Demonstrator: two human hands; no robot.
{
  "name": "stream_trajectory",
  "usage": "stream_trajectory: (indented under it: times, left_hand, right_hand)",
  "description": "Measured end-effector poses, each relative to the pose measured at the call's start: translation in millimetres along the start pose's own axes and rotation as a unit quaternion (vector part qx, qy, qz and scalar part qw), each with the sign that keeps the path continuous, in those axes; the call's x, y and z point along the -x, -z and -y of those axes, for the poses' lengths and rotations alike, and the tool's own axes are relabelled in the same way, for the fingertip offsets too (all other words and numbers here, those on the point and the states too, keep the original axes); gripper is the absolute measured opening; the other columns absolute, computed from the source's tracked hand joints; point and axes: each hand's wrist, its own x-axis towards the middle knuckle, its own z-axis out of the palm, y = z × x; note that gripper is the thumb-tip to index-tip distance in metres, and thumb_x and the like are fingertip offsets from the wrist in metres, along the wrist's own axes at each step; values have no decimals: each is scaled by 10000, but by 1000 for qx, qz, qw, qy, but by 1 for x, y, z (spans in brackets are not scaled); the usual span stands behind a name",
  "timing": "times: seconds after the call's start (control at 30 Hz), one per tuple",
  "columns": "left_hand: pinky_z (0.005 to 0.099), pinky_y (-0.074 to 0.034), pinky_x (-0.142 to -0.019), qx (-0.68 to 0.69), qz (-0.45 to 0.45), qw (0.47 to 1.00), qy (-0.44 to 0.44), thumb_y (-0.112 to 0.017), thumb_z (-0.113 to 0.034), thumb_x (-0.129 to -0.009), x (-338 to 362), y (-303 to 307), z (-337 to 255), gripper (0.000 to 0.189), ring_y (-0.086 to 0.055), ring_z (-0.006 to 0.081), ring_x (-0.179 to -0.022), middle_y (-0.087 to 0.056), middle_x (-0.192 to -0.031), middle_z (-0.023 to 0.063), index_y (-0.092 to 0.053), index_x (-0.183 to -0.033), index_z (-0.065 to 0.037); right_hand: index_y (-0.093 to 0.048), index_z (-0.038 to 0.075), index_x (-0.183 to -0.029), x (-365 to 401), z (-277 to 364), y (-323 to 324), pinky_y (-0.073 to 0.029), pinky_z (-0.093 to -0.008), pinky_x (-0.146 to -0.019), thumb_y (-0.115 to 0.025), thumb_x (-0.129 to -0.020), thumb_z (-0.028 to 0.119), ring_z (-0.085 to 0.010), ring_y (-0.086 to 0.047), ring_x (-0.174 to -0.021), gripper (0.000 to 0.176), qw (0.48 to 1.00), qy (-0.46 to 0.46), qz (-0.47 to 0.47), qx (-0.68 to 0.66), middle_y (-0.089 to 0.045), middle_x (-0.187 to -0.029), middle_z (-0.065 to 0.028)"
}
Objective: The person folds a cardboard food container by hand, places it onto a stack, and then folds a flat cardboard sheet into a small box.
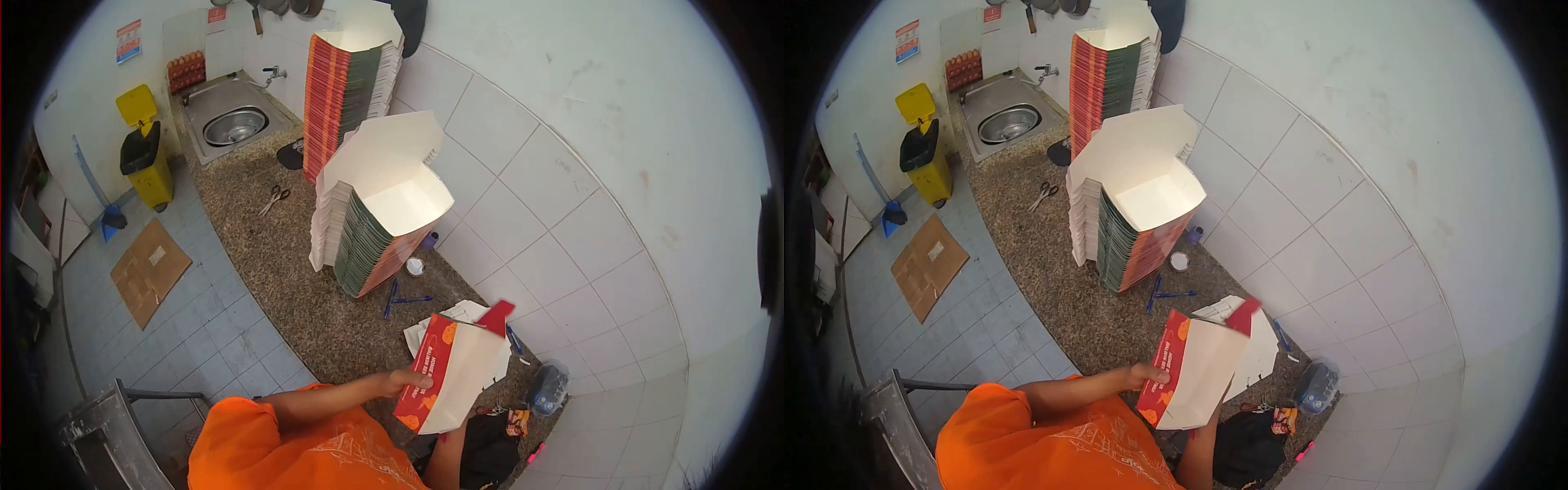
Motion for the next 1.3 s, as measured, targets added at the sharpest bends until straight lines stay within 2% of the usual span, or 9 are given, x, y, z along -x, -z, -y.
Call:
stream_trajectory:
  times: [0.07, 0.17, 0.27, 0.3, 0.37, 0.43, 0.5, 0.83, 1.3]
  left_hand:
    - [422, -409, -1124, -232, -18, 964, -126, -848, -306, -784, -1, 4, -13, 973, -505, 264, -1345, -515, -1444, 152, -312, -1537, -4]
    - [454, -367, -1152, -544, -68, 729, -410, -914, -396, -735, 1, -64, -93, 1276, -368, 332, -1434, -332, -1535, 202, -53, -1587, 4]
    - [496, -351, -1164, -587, -64, 703, -397, -921, -397, -710, 0, -71, -128, 1245, -397, 407, -1407, -383, -1484, 230, -122, -1580, -4]
    - [496, -351, -1164, -589, -61, 702, -395, -921, -397, -710, 4, -73, -144, 1245, -397, 407, -1407, -383, -1484, 230, -122, -1580, -4]
    - [527, -351, -1167, -785, -173, 468, -367, -929, -343, -645, 21, -74, -180, 1124, -414, 444, -1388, -444, -1434, 223, -319, -1537, -35]
    - [547, -365, -1155, -832, -256, 344, -351, -894, -262, -635, 35, -51, -206, 846, -475, 429, -1327, -533, -1350, 185, -548, -1382, -67]
    - [541, -408, -1100, -840, -303, 303, -333, -845, -191, -679, 44, -17, -224, 580, -534, 382, -1253, -606, -1248, 139, -657, -1215, -76]
    - [417, -534, -824, -774, -319, 383, -391, -890, -184, -735, 40, -8, -238, 316, -661, 331, -962, -689, -999, 128, -704, -939, -30]
    - [398, -514, -855, -740, -299, 401, -450, -871, -174, -749, 36, -12, -239, 216, -639, 282, -931, -710, -925, 83, -736, -861, -47]
  right_hand:
    - [-470, 67, -1428, -84, 190, -121, -453, -394, -1025, -373, -1109, 466, -224, -582, -1168, 521, 990, -136, -32, 33, -587, -1288, -98]
    - [-467, 93, -1466, -99, 219, -136, -470, -402, -1028, -510, -1061, 475, -229, -579, -1222, 558, 933, -290, 15, -214, -570, -1371, -93]
    - [-454, 113, -1500, -120, 243, -172, -498, -387, -981, -577, -1036, 432, -233, -589, -1237, 576, 972, -170, 149, -64, -530, -1464, -111]
    - [-474, 80, -1478, -144, 247, -181, -507, -363, -974, -601, -1022, 402, -206, -594, -1202, 572, 907, -211, 229, -284, -572, -1395, -92]
    - [-493, 47, -1456, -169, 263, -196, -516, -339, -968, -625, -1008, 373, -179, -600, -1167, 569, 788, -232, 294, -489, -613, -1325, -74]
    - [-654, 7, -1229, -288, 322, -267, -530, -355, -909, -710, -882, 311, -241, -681, -1025, 465, 952, -51, 300, -29, -711, -1116, -143]
    - [-730, -17, -1122, -309, 342, -284, -538, -363, -845, -745, -826, 291, -250, -708, -905, 428, 911, 60, 297, 279, -754, -982, -167]
    - [-739, 1, -994, -395, 286, -392, -596, -472, -859, -692, -781, 119, -391, -723, -995, 248, 716, 183, 270, 617, -737, -1053, -219]
    - [-791, 56, -1025, -436, 289, -367, -586, -408, -862, -823, -660, 310, -374, -720, -974, 445, 755, 92, 399, 513, -748, -1028, -198]
